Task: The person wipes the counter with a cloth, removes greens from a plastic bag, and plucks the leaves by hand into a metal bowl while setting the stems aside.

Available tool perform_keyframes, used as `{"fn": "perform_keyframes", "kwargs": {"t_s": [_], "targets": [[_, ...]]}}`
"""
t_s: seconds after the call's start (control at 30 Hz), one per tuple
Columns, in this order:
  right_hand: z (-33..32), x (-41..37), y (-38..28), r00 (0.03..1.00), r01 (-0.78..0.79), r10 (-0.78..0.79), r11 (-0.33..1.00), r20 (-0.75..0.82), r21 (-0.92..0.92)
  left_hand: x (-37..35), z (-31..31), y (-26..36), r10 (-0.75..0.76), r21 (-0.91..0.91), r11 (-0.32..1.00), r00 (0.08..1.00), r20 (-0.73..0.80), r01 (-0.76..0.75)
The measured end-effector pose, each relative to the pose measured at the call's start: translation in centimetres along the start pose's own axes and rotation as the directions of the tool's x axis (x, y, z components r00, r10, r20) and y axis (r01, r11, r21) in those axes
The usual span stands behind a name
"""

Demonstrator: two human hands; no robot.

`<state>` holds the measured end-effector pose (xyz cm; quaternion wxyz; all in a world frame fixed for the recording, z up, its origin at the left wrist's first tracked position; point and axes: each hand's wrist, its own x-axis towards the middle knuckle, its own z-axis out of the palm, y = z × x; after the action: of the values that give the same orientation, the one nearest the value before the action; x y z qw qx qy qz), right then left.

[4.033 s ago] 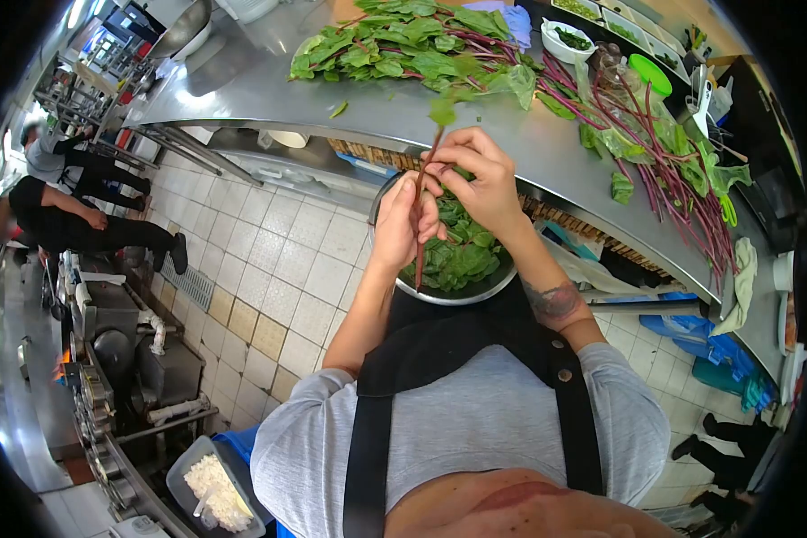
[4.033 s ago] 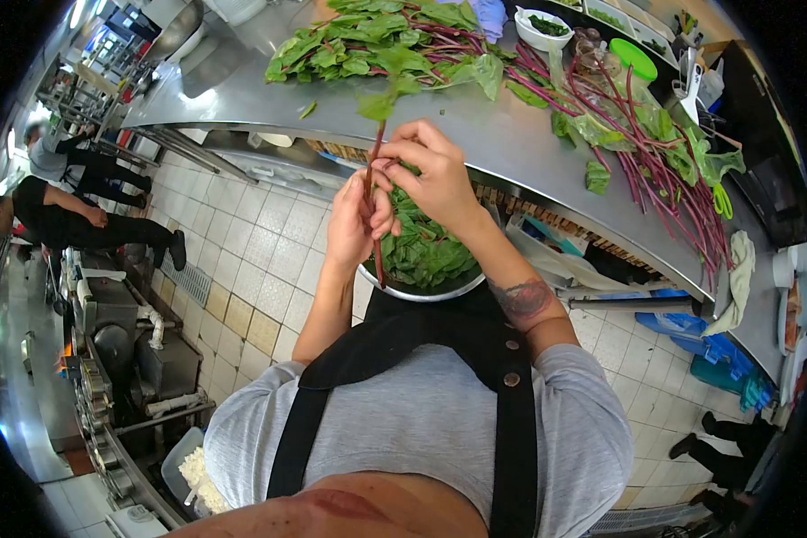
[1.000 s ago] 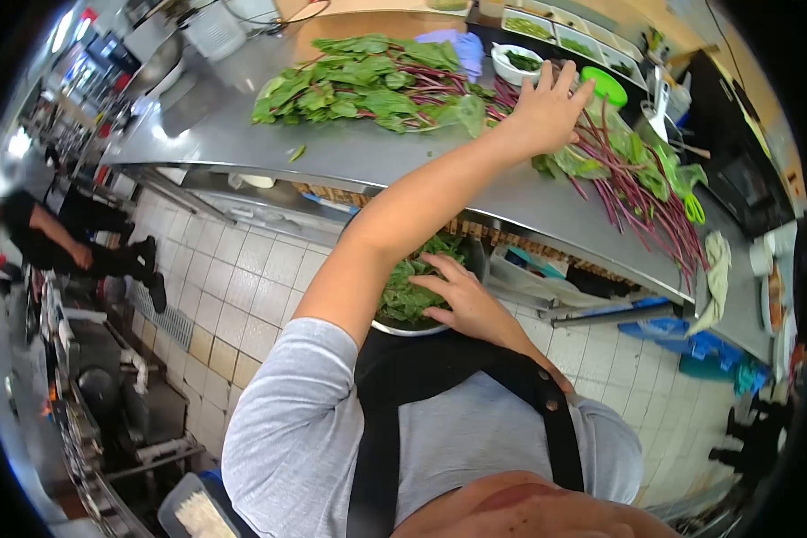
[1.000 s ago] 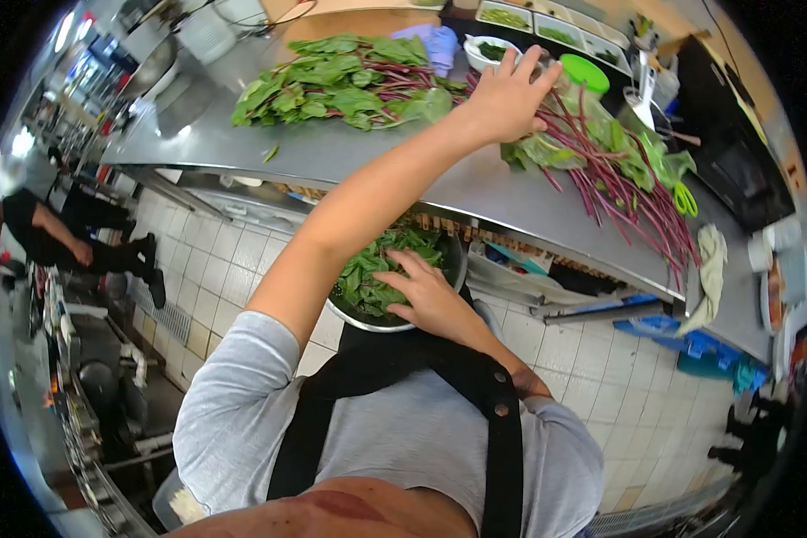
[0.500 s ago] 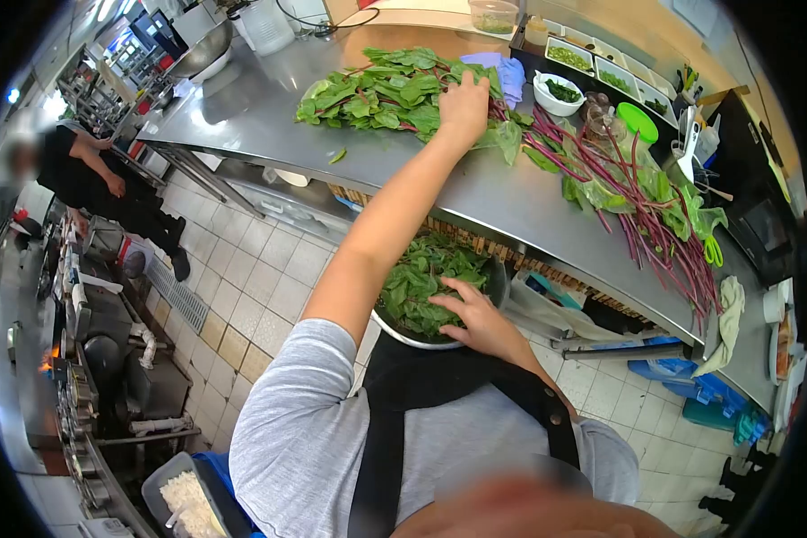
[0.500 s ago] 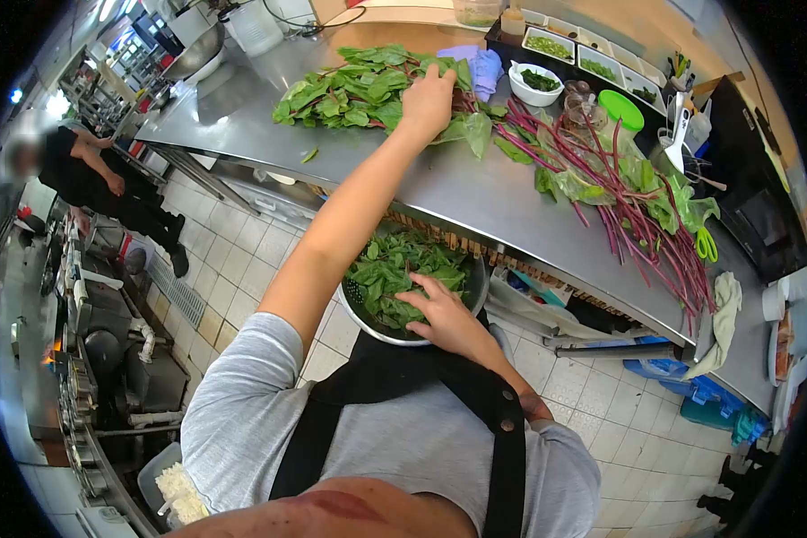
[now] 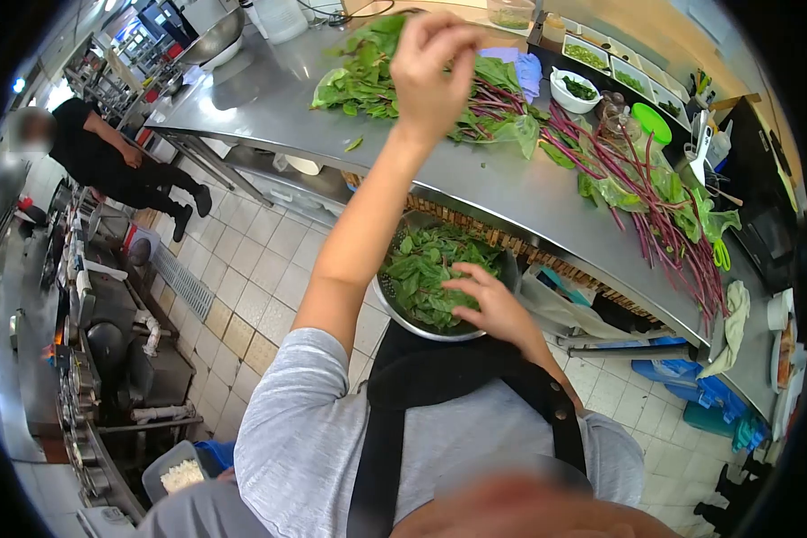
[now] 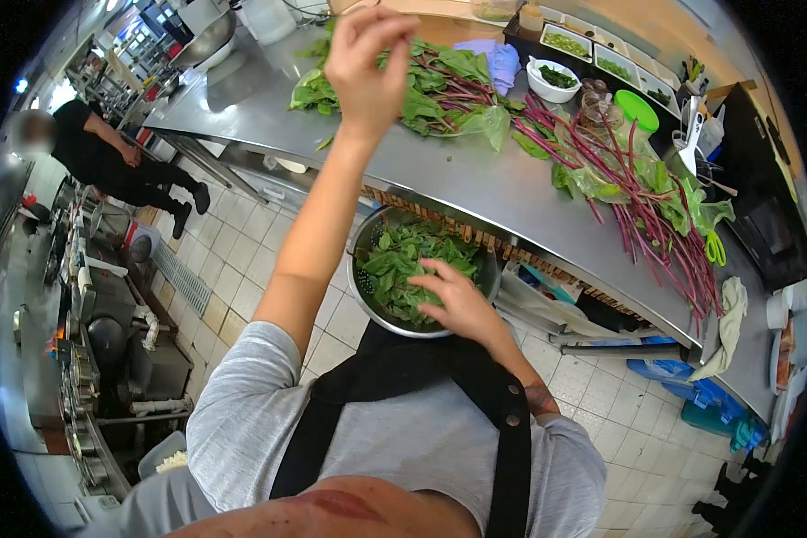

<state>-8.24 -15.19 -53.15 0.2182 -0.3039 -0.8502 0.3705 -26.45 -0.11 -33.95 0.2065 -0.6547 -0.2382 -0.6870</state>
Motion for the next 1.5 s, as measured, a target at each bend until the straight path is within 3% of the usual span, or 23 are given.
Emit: {"fn": "perform_keyframes", "kwargs": {"t_s": [0.03, 0.13, 0.17, 0.2, 0.27, 0.33, 0.4, 0.53, 0.57, 0.6, 0.63, 0.67, 0.73, 0.8, 0.9, 1.0, 1.03, 1.1, 1.2, 1.3, 1.4, 1.43, 1.5], "targets": [[-0.5, 0.4, -0.1, 0.998, 0.027, -0.026, 0.999, -0.055, 0.021, -1.0, -0.4, 1.2, 0.058, -0.006, 0.998, 0.998, 0.009, -0.058], [-1.9, 1.7, -0.3, 0.948, 0.069, -0.034, 0.993, -0.317, 0.099, -6.8, -2.7, 6.0, -0.036, -0.148, 0.987, 0.989, 0.14, 0.057], [-1.9, 2.3, 0.6, 0.935, 0.055, 0.064, 0.945, -0.35, 0.322, -9.0, -3.5, 7.4, -0.049, -0.142, 0.987, 0.985, 0.167, 0.073], [-2.0, 2.8, 1.5, 0.917, 0.051, 0.171, 0.847, -0.362, 0.529, -11.3, -4.3, 8.8, -0.092, -0.13, 0.983, 0.963, 0.253, 0.128], [-3.3, 4.1, 0.6, 0.925, 0.133, 0.275, 0.412, -0.262, 0.901, -15.6, -5.0, 10.9, -0.27, -0.252, 0.89, 0.886, 0.378, 0.379], [-3.7, 5.4, 3.0, 0.987, 0.064, 0.12, 0.305, -0.105, 0.95, -18.5, -5.5, 12.3, -0.393, -0.217, 0.844, 0.84, 0.374, 0.491], [-3.6, 6.3, 2.5, 0.997, -0.034, 0.078, 0.195, 0.019, 0.98, -20.2, -6.6, 13.3, -0.461, -0.164, 0.81, 0.784, 0.416, 0.563], [-0.9, 6.6, 2.8, 0.984, -0.044, 0.174, 0.002, 0.043, 0.999, -20.4, -9.0, 13.5, -0.605, -0.175, 0.642, 0.634, 0.483, 0.746], [-0.1, 6.8, 3.5, 0.986, -0.027, 0.164, -0.015, 0.029, 1.0, -20.8, -8.8, 13.8, -0.71, -0.321, 0.483, 0.579, 0.401, 0.814], [0.4, 6.9, 4.1, 0.988, -0.008, 0.153, -0.032, 0.013, 0.999, -21.0, -9.2, 13.6, -0.739, -0.321, 0.468, 0.564, 0.37, 0.824], [0.2, 6.8, 2.0, 0.959, -0.011, 0.285, 0.051, -0.004, 0.999, -20.9, -9.8, 13.2, -0.766, -0.32, 0.451, 0.545, 0.34, 0.833], [0.3, 6.7, 2.2, 0.953, -0.036, 0.301, 0.208, -0.029, 0.978, -20.8, -10.3, 12.9, -0.793, -0.32, 0.432, 0.524, 0.311, 0.843], [0.6, 6.6, 3.0, 0.942, -0.09, 0.323, 0.499, -0.089, 0.862, -20.3, -10.6, 12.3, -0.842, -0.049, 0.511, 0.511, 0.169, 0.858], [1.2, 6.7, 3.3, 0.931, -0.07, 0.306, 0.68, -0.196, 0.73, -18.9, -10.4, 11.8, -0.851, 0.12, 0.518, 0.496, 0.173, 0.847], [1.6, 6.5, 2.2, 0.9, -0.149, 0.301, 0.893, -0.316, 0.425, -17.7, -9.0, 11.0, -0.916, 0.196, 0.328, 0.26, 0.307, 0.924], [2.9, 6.5, 3.1, 0.882, -0.004, 0.315, 0.749, -0.35, 0.663, -20.1, -8.6, 9.4, -0.93, 0.223, 0.323, 0.266, 0.252, 0.92], [2.7, 6.4, 3.2, 0.884, -0.049, 0.386, 0.637, -0.263, 0.77, -20.5, -8.5, 9.0, -0.943, 0.195, 0.254, 0.198, 0.268, 0.947], [2.4, 6.1, 3.3, 0.872, -0.14, 0.486, 0.363, -0.059, 0.921, -21.7, -8.4, 8.7, -0.939, -0.021, 0.191, 0.189, 0.288, 0.981], [1.9, 6.2, 2.9, 0.893, -0.176, 0.45, 0.328, 0.011, 0.928, -21.8, -8.4, 9.1, -0.934, -0.256, 0.109, 0.187, 0.304, 0.961], [3.9, 7.1, 3.7, 0.884, -0.002, 0.435, 0.37, -0.172, 0.929, -21.9, -8.9, 9.1, -0.949, -0.332, 0.121, 0.207, 0.237, 0.935], [4.0, 7.0, 2.0, 0.841, 0.008, 0.463, 0.507, -0.28, 0.862, -21.3, -10.1, 8.5, -0.972, -0.38, 0.131, 0.194, 0.133, 0.915], [4.3, 7.0, 1.6, 0.849, 0.133, 0.372, 0.535, -0.375, 0.834, -20.9, -10.6, 8.0, -0.969, -0.389, 0.159, 0.218, 0.113, 0.908], [4.2, 6.4, 1.0, 0.844, 0.096, 0.309, 0.717, -0.438, 0.691, -20.0, -11.2, 7.8, -0.969, -0.384, 0.185, 0.234, 0.083, 0.904]]}}
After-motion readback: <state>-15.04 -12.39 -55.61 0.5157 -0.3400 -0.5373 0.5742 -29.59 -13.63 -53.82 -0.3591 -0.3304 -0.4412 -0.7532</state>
